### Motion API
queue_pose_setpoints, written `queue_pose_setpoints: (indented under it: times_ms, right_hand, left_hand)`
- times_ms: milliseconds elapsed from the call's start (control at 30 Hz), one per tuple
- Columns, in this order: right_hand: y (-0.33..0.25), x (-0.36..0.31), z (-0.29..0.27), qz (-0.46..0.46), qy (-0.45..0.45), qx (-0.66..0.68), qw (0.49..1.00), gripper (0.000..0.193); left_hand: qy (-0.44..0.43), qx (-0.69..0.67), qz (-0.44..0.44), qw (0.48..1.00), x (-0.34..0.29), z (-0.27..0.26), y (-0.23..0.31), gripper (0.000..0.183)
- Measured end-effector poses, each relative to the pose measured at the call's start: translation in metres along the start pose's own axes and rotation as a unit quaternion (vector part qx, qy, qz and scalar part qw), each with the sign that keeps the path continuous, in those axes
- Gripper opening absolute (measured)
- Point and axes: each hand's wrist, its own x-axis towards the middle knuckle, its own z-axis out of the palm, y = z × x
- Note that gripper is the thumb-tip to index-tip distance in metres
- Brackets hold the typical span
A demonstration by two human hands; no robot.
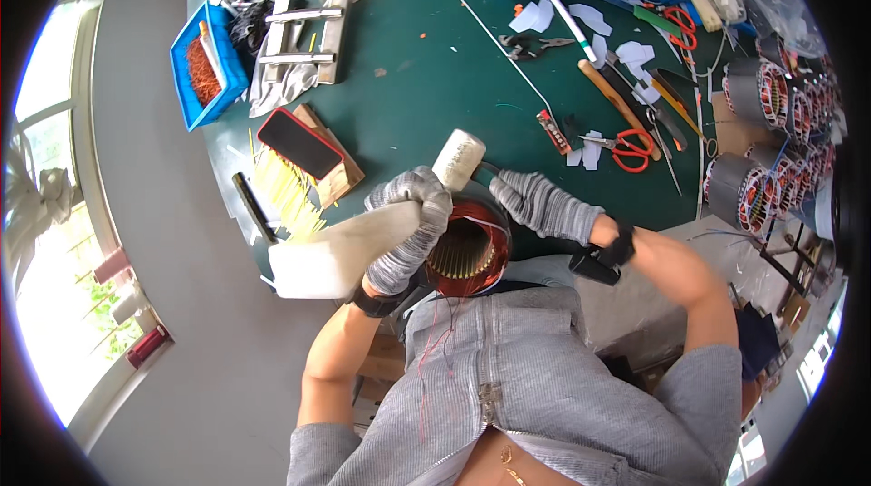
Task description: Assembling or winding a motor stator using wire and a mallet.
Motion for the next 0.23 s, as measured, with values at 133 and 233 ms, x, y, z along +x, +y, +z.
queue_pose_setpoints:
  times_ms: [133, 233]
  right_hand:
    - [0.057, -0.013, -0.023, -0.206, -0.111, -0.094, 0.968, 0.041]
    - [0.027, -0.002, -0.033, 0.103, -0.265, 0.061, 0.957, 0.037]
  left_hand:
    - [-0.067, -0.043, -0.053, 0.995, -0.007, -0.012, -0.006, 0.023]
    - [-0.197, -0.098, 0.094, 0.971, -0.02, -0.042, -0.083, 0.021]
